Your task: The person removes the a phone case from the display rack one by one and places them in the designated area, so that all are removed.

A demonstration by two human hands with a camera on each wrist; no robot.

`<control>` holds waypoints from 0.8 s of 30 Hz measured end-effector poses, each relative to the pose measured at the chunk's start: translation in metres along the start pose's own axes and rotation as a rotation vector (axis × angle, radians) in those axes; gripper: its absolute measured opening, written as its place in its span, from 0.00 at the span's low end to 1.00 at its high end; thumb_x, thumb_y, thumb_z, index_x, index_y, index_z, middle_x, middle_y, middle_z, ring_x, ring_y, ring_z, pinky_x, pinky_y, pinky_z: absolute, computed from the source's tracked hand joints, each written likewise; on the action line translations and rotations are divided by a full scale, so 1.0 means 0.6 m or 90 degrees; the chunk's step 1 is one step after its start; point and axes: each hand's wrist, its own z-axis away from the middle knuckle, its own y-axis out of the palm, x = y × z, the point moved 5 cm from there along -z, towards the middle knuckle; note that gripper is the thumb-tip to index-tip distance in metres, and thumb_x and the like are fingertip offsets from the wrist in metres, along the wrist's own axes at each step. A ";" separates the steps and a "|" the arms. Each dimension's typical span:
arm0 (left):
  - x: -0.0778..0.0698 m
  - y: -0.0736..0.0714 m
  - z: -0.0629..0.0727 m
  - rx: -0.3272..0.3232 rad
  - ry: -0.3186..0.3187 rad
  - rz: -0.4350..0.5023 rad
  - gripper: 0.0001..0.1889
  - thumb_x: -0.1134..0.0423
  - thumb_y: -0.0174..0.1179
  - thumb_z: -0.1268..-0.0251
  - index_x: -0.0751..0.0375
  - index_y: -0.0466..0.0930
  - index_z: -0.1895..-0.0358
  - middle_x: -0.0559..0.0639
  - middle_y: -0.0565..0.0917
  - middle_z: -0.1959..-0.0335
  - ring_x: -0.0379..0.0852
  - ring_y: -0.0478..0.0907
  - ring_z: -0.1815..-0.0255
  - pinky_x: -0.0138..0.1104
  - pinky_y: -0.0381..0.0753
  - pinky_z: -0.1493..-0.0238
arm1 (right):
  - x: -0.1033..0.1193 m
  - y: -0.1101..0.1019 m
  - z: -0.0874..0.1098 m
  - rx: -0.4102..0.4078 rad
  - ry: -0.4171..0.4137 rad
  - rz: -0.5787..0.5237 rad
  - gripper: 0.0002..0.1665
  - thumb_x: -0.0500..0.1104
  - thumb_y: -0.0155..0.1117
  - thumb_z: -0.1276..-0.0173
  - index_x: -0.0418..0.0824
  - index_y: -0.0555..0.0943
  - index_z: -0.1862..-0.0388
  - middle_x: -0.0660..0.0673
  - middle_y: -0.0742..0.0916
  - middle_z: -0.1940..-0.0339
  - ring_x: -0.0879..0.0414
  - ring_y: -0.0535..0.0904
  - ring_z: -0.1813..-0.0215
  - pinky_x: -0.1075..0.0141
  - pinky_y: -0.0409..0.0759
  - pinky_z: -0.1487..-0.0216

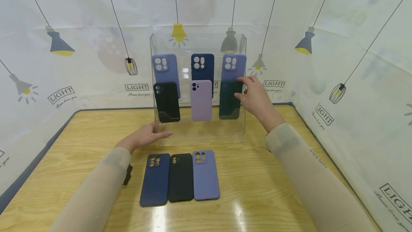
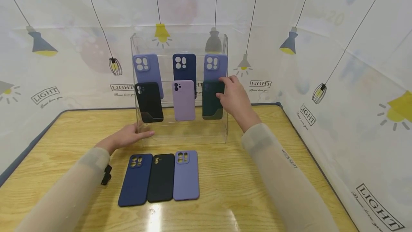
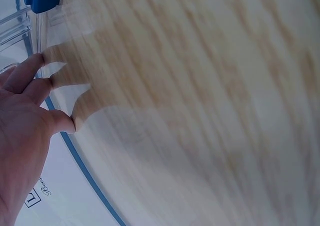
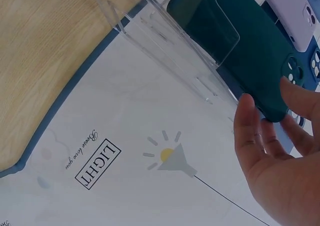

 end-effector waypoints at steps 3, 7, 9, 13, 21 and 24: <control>0.001 0.001 -0.001 -0.001 -0.001 0.000 0.68 0.17 0.55 0.37 0.63 0.37 0.12 0.71 0.58 0.15 0.71 0.58 0.15 0.63 0.65 0.18 | -0.001 0.002 0.002 -0.019 -0.019 -0.025 0.32 0.38 0.66 0.22 0.37 0.72 0.22 0.35 0.74 0.26 0.41 0.82 0.40 0.49 0.85 0.40; 0.003 0.001 -0.002 -0.004 -0.003 0.003 0.68 0.18 0.55 0.37 0.63 0.37 0.12 0.71 0.58 0.15 0.71 0.58 0.15 0.63 0.64 0.18 | -0.001 0.005 0.006 -0.053 -0.052 -0.045 0.28 0.33 0.67 0.24 0.35 0.75 0.28 0.34 0.78 0.32 0.40 0.85 0.41 0.50 0.88 0.41; 0.004 0.001 -0.002 -0.005 -0.002 0.004 0.67 0.18 0.56 0.36 0.63 0.37 0.12 0.70 0.58 0.14 0.71 0.58 0.15 0.63 0.64 0.18 | -0.003 0.007 0.008 -0.067 -0.067 -0.049 0.27 0.32 0.68 0.25 0.35 0.76 0.29 0.33 0.79 0.35 0.40 0.86 0.42 0.50 0.88 0.42; 0.003 0.002 -0.002 -0.004 0.001 0.003 0.67 0.18 0.55 0.36 0.64 0.37 0.12 0.70 0.57 0.14 0.71 0.57 0.15 0.63 0.63 0.18 | -0.009 0.015 0.012 -0.073 -0.094 -0.055 0.27 0.31 0.67 0.25 0.35 0.75 0.29 0.32 0.80 0.41 0.38 0.87 0.44 0.49 0.89 0.43; 0.001 0.000 -0.002 -0.005 0.000 0.003 0.68 0.16 0.55 0.38 0.63 0.37 0.12 0.70 0.58 0.15 0.71 0.58 0.15 0.63 0.64 0.18 | -0.014 0.024 0.025 -0.104 -0.137 -0.025 0.29 0.31 0.67 0.24 0.35 0.72 0.27 0.31 0.81 0.44 0.38 0.87 0.45 0.49 0.90 0.44; 0.001 0.001 -0.002 -0.005 -0.001 -0.004 0.68 0.17 0.55 0.37 0.63 0.37 0.12 0.71 0.57 0.15 0.72 0.58 0.15 0.64 0.64 0.18 | -0.016 0.027 0.028 -0.112 -0.147 -0.008 0.29 0.32 0.66 0.23 0.35 0.72 0.26 0.30 0.82 0.44 0.38 0.88 0.46 0.49 0.90 0.44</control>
